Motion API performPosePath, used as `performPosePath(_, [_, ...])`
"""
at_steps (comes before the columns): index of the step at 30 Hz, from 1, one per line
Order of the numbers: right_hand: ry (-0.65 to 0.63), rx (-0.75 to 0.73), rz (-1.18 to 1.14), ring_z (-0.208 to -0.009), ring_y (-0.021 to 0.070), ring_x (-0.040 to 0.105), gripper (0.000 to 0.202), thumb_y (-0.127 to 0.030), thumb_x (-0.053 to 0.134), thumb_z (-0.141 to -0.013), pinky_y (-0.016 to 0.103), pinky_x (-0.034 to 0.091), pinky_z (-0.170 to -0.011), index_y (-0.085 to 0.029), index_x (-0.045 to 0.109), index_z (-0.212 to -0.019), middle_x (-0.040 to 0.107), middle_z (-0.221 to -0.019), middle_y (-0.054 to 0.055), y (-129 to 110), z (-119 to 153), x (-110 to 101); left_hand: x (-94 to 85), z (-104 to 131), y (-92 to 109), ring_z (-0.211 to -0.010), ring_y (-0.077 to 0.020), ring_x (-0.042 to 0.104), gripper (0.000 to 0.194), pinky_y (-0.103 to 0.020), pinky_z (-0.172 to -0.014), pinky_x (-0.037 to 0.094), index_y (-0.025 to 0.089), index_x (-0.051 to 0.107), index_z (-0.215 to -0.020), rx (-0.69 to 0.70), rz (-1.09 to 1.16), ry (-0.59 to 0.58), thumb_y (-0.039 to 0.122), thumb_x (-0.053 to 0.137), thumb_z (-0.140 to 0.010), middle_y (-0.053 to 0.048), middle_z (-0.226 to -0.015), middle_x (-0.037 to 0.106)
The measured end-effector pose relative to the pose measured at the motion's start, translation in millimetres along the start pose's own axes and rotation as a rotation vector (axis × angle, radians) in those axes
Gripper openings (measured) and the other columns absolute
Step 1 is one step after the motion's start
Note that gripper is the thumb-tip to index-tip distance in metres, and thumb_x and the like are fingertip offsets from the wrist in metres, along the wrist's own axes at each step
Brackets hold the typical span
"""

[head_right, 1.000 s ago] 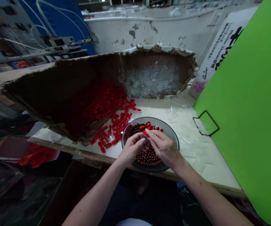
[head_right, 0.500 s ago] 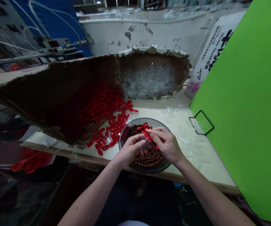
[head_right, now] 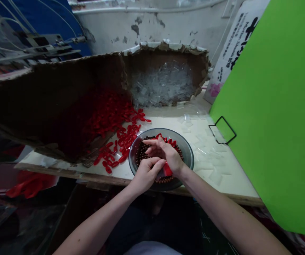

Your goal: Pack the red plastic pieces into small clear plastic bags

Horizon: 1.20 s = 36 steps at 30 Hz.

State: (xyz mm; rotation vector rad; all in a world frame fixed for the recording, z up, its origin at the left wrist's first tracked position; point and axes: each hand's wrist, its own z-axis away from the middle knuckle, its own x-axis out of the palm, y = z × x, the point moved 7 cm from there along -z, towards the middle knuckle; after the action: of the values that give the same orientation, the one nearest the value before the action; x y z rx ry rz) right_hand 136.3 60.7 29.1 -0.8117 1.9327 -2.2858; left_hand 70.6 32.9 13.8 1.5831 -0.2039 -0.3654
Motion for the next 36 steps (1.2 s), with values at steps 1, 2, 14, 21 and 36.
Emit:
performPosePath(1, [0.021,-0.023,-0.011,-0.080,0.0148,0.059,0.053,-0.056,0.034,-0.092,0.028,0.046,-0.078,-0.018,0.068,-0.111,0.064,-0.085,0.005,-1.5,2.2,0.1,0.8,2.1,1.7,-0.055,-0.0077,0.040,0.043,-0.021,-0.053,0.031,0.013,0.056,-0.064,0.006,-0.038,0.001,0.048,0.046,-0.088,0.002,-0.058,0.048])
performPosePath(2, [0.038,-0.041,-0.018,-0.079,0.0146,0.059,0.052,-0.055,0.036,-0.092,0.027,0.046,-0.078,-0.019,0.068,-0.110,0.064,-0.084,0.005,-2.4,3.9,-0.1,2.2,4.0,2.3,-0.056,-0.0082,0.041,0.043,-0.021,-0.053,0.031,0.014,0.058,-0.066,0.004,-0.067,-0.007,0.048,0.046,-0.088,0.001,-0.059,0.050])
performPosePath(14, [0.297,-0.147,-0.178,-0.066,0.0118,0.060,0.048,-0.056,0.041,-0.090,0.024,0.049,-0.067,-0.019,0.071,-0.096,0.067,-0.076,0.003,-6.8,-1.7,-29.3,9.9,-13.1,-10.7,-0.043,-0.0061,0.037,0.045,-0.019,-0.042,0.029,0.015,0.049,-0.062,-0.115,0.157,-0.066,0.054,0.047,-0.085,0.004,-0.050,0.042])
performPosePath(21, [0.606,-0.263,-0.003,-0.071,0.0135,0.063,0.038,-0.053,0.050,-0.087,0.028,0.052,-0.073,-0.021,0.069,-0.096,0.068,-0.080,0.004,-30.3,33.8,-120.4,-13.0,-7.7,-18.0,-0.042,-0.0054,0.043,0.038,-0.017,-0.040,0.032,0.013,0.062,-0.079,-0.215,0.223,0.010,0.050,0.065,-0.075,0.003,-0.054,0.052])
performPosePath(36, [0.545,0.369,1.349,-0.081,0.0291,0.065,0.036,-0.041,0.051,-0.081,0.034,0.043,-0.062,-0.018,0.056,-0.108,0.069,-0.096,0.014,83.9,106.5,-142.0,-31.8,-15.0,-33.5,-0.047,-0.0083,0.056,0.035,-0.017,-0.040,0.042,0.013,0.055,-0.077,-0.217,0.531,0.223,0.043,0.071,-0.071,-0.002,-0.068,0.064])
